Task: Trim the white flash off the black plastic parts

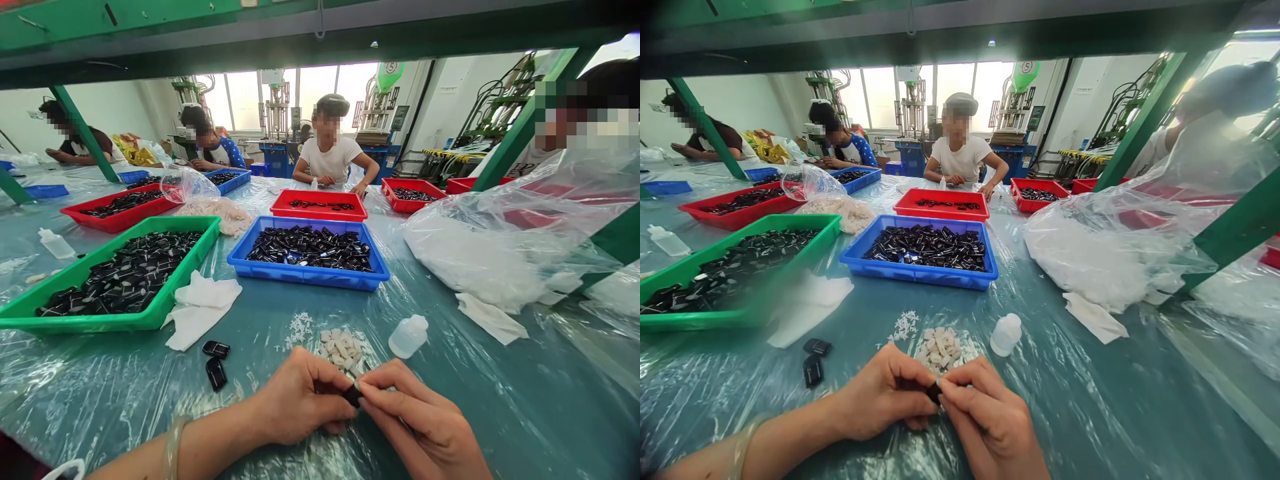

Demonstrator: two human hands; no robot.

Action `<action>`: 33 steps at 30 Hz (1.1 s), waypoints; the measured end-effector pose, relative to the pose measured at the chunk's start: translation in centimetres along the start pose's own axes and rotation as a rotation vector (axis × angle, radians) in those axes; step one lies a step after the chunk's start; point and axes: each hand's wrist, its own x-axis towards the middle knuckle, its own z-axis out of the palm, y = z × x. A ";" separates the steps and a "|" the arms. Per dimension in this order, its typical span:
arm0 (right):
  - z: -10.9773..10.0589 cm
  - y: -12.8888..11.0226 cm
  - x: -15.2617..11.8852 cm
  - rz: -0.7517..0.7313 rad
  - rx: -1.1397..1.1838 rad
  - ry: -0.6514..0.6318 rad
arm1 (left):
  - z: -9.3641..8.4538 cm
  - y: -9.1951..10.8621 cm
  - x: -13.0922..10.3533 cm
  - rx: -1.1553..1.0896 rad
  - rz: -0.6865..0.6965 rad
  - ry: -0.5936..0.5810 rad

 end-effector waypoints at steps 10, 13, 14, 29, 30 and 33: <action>0.3 -0.4 0.2 0.139 0.118 0.045 | -0.1 0.2 -0.1 -0.017 -0.026 0.040; 0.4 -0.4 0.2 0.136 0.154 0.082 | 0.1 0.1 -0.1 -0.030 -0.004 0.029; 0.4 -0.5 0.2 0.129 0.165 0.091 | 0.1 0.1 -0.1 -0.043 0.004 0.023; 1.7 0.3 0.7 -0.073 -0.132 -0.033 | -4.9 2.5 0.2 -0.106 0.112 0.496; 1.8 0.1 0.9 -0.087 -0.146 -0.046 | -5.2 2.5 0.2 -0.112 0.119 0.506; 2.0 -0.5 1.9 -0.104 -0.213 -0.105 | -5.7 2.5 0.1 -0.120 0.143 0.524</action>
